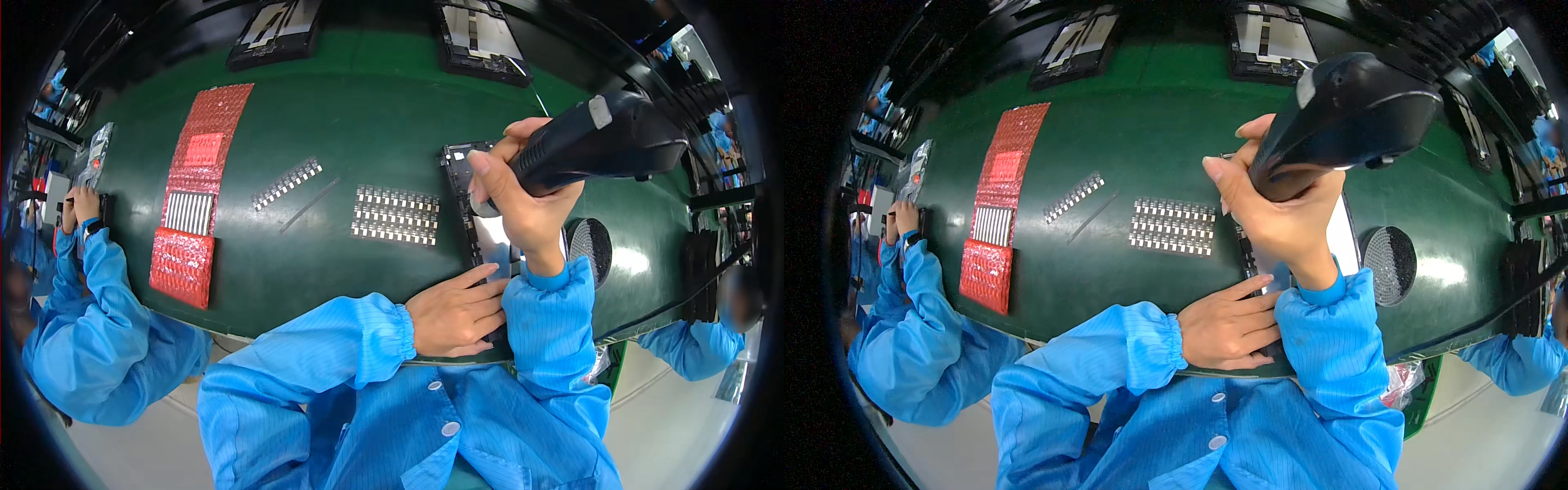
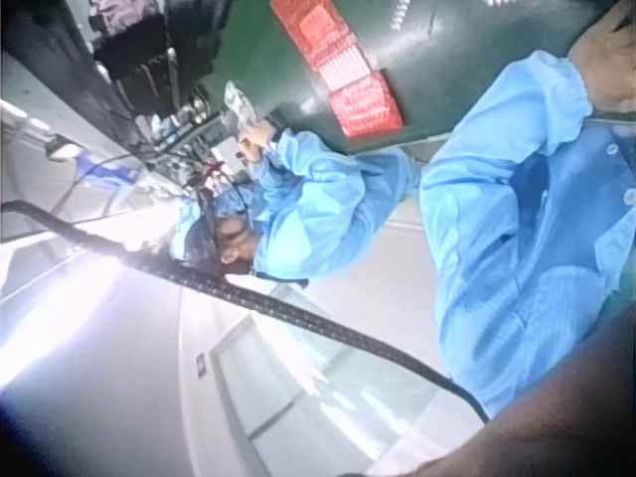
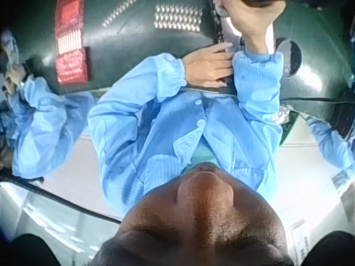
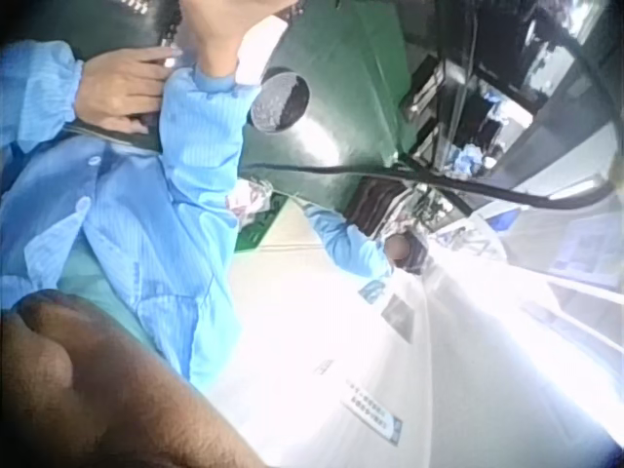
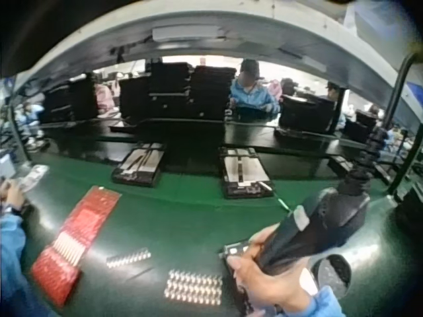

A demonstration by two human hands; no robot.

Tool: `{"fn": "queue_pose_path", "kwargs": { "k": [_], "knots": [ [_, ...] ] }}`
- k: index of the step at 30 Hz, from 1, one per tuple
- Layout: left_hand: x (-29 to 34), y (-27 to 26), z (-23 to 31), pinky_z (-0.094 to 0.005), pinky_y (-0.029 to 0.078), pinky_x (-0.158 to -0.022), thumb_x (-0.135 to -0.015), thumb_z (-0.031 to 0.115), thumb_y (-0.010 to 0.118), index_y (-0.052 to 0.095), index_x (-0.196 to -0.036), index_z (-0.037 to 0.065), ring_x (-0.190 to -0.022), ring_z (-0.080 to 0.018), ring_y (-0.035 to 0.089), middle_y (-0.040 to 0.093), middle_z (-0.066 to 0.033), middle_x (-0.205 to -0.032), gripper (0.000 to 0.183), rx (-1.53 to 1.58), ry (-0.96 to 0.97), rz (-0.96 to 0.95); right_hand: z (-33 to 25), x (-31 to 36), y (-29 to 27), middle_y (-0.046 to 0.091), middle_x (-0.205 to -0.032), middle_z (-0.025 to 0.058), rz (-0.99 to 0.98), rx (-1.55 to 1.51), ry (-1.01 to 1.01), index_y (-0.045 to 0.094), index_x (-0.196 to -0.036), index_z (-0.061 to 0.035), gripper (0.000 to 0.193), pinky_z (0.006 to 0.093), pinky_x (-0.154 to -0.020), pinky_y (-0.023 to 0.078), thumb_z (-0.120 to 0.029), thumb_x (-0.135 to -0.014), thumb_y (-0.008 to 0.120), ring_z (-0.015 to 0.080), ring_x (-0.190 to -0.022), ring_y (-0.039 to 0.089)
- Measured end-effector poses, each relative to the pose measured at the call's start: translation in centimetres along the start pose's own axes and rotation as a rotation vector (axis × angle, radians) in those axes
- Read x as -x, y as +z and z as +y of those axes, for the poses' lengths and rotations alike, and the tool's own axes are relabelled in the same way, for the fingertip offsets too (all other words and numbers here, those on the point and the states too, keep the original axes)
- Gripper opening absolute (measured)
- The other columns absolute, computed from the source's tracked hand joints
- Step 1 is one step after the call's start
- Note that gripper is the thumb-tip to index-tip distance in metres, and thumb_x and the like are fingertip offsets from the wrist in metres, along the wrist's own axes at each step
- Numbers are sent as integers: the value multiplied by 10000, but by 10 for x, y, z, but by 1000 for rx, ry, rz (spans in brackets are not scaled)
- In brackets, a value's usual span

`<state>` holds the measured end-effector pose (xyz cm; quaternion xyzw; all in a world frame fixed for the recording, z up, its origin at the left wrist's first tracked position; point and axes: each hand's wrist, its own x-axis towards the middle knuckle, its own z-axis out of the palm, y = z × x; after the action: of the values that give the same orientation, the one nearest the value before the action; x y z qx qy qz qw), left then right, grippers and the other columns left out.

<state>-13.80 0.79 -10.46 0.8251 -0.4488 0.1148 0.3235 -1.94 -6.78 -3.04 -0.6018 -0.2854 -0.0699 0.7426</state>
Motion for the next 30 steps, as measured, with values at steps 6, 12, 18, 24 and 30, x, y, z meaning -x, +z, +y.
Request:
{"fn": "queue_pose_path", "kwargs": {
  "k": [6,12,18,24,30],
  "knots": [
    [-1,0,9,-519,224,-1101,-764,337,671,612,-1083,23,-1224,-276,450,567,-138,-1196,451,-15,-51,28,1,5,1,585,-625,59,-76,96,-41,509,-1012,22,322,225,-495,436,73,-751,691,93,-525,551],
    [-1,6,11,-520,245,-1090,-747,307,676,620,-1068,12,-1227,-275,453,563,-147,-1211,439,-89,-44,56,-10,5,0,590,-639,56,-23,71,9,504,-1041,15,353,227,-490,440,90,-747,684,102,-523,557],
    [29,-25,23,-493,326,-1054,-736,213,694,632,-1027,-6,-1213,-289,488,564,-167,-1224,369,-68,-135,48,-58,36,-75,539,-622,29,10,19,150,442,-1093,-71,472,286,-535,502,-28,-711,716,143,-536,563],
    [56,-58,79,-352,416,-998,-822,-1,648,572,-1189,-37,-1255,-291,459,514,-184,-1305,376,906,-991,257,-83,105,-174,644,-861,202,-291,-226,300,530,-836,-71,407,632,-1043,230,-210,-593,824,436,-1006,570],
    [41,-36,68,-333,451,-949,-878,-17,583,339,-1386,5,-1235,-268,455,396,-167,-1388,564,1401,-1167,488,-69,125,-189,555,-1133,356,-448,-382,394,627,-796,-18,384,629,-1070,138,-198,-539,847,530,-1229,391]
  ]
}}
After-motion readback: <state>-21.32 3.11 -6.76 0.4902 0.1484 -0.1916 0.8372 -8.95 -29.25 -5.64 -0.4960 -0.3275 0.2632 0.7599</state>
